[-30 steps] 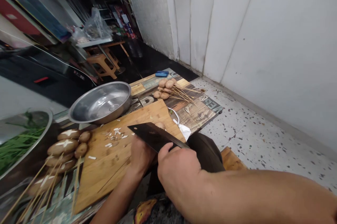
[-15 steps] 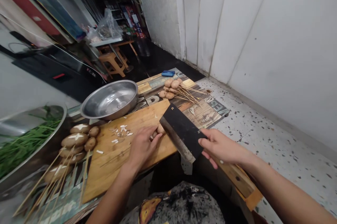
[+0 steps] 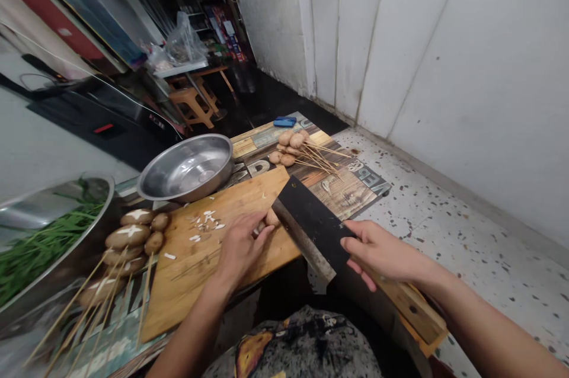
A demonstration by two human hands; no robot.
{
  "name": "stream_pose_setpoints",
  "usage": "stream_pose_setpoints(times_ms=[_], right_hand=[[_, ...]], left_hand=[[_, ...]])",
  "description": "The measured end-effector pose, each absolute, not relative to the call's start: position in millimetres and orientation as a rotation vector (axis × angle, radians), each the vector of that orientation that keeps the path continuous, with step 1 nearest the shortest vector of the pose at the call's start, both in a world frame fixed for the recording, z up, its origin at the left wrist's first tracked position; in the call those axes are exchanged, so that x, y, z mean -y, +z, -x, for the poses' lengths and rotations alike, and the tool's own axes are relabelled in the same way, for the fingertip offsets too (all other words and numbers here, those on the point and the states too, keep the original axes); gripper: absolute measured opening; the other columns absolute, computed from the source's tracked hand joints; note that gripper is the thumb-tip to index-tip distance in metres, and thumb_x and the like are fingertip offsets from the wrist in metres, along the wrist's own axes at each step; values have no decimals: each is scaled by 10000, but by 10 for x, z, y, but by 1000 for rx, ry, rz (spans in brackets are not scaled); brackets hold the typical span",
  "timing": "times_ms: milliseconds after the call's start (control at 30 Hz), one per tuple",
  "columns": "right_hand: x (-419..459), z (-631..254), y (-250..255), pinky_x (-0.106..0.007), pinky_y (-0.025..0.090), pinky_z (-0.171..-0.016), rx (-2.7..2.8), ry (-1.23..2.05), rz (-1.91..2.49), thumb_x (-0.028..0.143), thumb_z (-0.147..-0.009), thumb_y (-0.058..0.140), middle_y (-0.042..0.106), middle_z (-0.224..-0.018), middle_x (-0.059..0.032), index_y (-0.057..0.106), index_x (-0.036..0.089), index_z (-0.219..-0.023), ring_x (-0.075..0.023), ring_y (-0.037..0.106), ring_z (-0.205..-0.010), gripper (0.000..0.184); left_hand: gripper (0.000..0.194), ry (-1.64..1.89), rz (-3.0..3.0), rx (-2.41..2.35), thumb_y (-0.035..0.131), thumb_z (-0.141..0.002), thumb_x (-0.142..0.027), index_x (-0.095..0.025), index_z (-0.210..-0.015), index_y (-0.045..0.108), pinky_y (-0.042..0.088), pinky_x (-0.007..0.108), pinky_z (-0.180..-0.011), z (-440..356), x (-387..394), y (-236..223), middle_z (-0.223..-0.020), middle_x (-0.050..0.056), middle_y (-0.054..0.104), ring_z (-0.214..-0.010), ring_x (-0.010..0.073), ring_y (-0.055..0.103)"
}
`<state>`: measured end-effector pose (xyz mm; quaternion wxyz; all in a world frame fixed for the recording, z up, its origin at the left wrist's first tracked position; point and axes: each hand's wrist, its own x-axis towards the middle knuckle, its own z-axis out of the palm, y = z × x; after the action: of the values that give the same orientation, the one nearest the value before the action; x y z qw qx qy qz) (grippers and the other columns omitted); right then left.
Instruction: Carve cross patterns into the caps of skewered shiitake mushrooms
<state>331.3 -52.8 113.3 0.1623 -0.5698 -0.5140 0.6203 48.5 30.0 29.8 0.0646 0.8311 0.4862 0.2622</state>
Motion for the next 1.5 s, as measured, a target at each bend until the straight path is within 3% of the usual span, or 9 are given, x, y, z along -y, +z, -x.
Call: stream_pose_setpoints(times_ms=[200,400,667,800,967,1200,1333,1433,1500], right_hand=[[536,-3359,1076,-152,354,-401,1450,1813,1598,332,-961,429,547,-552,104,450,207,-888,-49,521,-368,146],[409,-3303,1046,-140,371,-374,1346,1853,1505,307,-902,514,559,-523,104,431,216,-788,-48,521,-335,168],[234,-3451,958,-158,355,-307,1233,1970,1373,403,-836,571,580,-531,69,452,218,-761,-63,483,-294,232],[261,-3514,990,-144,332,-307,1206,1967,1363,418,-844,589,585,-533,64,431,225,-757,-54,474,-294,264],[280,-3550,1033,-160,321,-304,1227,1937,1351,436,-825,612,583,-537,57,451,221,-772,-63,467,-289,274],[323,-3571,960,-181,380,-388,1353,1634,1468,454,-896,499,549,-559,83,396,234,-770,-61,497,-338,273],[357,-3534,884,-231,427,-436,1502,1409,1618,475,-939,363,553,-573,76,375,250,-805,-100,533,-361,262],[371,-3440,886,-278,451,-487,1702,1137,1778,465,-942,331,576,-554,39,470,228,-913,-166,593,-433,277],[341,-3323,908,-329,476,-579,1881,892,1856,405,-902,426,631,-611,-22,553,196,-1019,-230,651,-575,271]], left_hand=[[233,772,-2486,-1483,687,-865,-240,-162,-1085,698,502,391,-882,-496,-301,312,-1051,86,749,-950,252,669],[191,760,-2442,-1448,667,-873,-230,-182,-1052,712,501,391,-895,-489,-315,304,-1059,76,751,-972,247,670],[254,915,-2356,-1414,593,-935,-287,-187,-1143,700,513,392,-919,-459,-340,308,-1107,80,747,-1002,225,679],[269,971,-2572,-1296,497,-982,-210,-191,-1166,691,501,375,-868,-489,-410,421,-1065,85,747,-953,206,663],[277,905,-2885,-1262,445,-1002,-221,-168,-1031,715,466,350,-798,-445,-477,604,-949,86,741,-875,214,630],[336,485,-2534,-2170,432,-957,-232,-110,-833,720,482,395,-709,72,-602,705,-826,158,713,-775,294,664],[342,482,-2535,-2059,400,-939,-142,-122,-1115,694,499,415,-849,-36,-506,696,-1085,172,720,-949,293,673],[312,440,-2546,-1782,557,-938,-326,-165,-1182,668,484,407,-944,-345,-364,616,-1153,134,711,-1062,284,651],[358,412,-2510,-1664,614,-912,-376,-160,-1194,661,481,414,-950,-502,-290,550,-1139,138,708,-1076,289,641]])
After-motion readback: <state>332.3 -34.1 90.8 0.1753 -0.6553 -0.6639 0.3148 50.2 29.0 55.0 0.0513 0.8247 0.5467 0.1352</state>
